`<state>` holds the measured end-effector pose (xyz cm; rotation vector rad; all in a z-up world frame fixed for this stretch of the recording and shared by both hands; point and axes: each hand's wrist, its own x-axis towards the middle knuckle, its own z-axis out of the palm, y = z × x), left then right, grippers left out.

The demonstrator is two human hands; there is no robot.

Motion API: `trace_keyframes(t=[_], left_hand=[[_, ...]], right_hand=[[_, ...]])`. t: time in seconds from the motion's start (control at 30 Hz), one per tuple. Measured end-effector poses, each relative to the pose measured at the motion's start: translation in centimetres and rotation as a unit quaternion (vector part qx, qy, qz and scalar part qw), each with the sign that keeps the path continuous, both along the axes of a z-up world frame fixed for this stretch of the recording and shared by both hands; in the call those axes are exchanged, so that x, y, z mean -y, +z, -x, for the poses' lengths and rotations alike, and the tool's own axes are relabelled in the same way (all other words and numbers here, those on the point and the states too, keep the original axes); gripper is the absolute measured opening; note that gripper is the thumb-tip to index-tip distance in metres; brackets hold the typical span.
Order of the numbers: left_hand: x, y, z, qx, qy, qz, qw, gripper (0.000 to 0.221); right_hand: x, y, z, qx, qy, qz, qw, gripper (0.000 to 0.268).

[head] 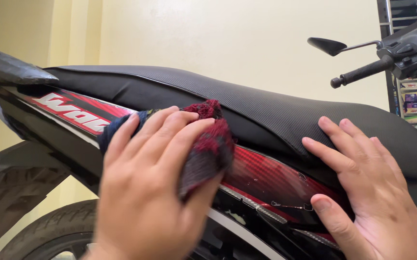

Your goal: The person wipes the side panel and seat area of a motorcycle using a multi-colored cloth. They rub the surface repeatedly, focusing on the red and black bodywork near the seat.

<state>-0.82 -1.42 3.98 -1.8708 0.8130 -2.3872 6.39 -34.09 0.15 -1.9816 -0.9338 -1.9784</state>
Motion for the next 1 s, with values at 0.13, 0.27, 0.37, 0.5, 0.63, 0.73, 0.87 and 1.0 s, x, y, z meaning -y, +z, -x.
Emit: trace_keyframes(t=[0.13,0.27,0.37,0.5,0.63,0.73,0.87,1.0], left_hand=[[-7.2,2.6,0.3,-0.032,-0.008,-0.011,0.999,0.046],[-8.2,2.2,-3.1,-0.009,-0.008,0.183,0.983,0.042],[-2.1,-0.4,-2.7,-0.001,-0.028,0.271,0.962,0.053],[2.0,-5.3,-1.8,-0.003,-0.06,0.185,0.981,0.08],[-3.9,-2.2,-1.7,0.001,-0.054,0.082,0.995,0.055],[-4.6,0.1,-3.3,0.017,-0.036,0.23,0.972,0.046],[2.8,-4.3,-2.5,0.01,-0.083,0.292,0.953,0.057],[1.9,-6.7,-1.9,-0.006,-0.038,0.15,0.988,0.084]], right_hand=[[-0.2,0.0,0.1,0.004,0.004,-0.001,1.0,0.075],[-0.3,-0.1,0.2,0.0,0.004,-0.003,1.0,0.074],[-0.2,-0.1,0.1,0.003,0.001,0.001,1.0,0.074],[-0.4,-0.1,0.6,-0.002,0.006,0.004,1.0,0.075],[-0.7,-0.2,1.1,-0.006,0.008,0.003,1.0,0.074],[-0.6,-0.2,0.9,-0.006,0.007,0.008,1.0,0.074],[-0.5,-0.1,1.2,-0.008,0.009,0.008,1.0,0.072],[-0.6,-0.4,1.4,-0.015,0.018,0.017,1.0,0.072]])
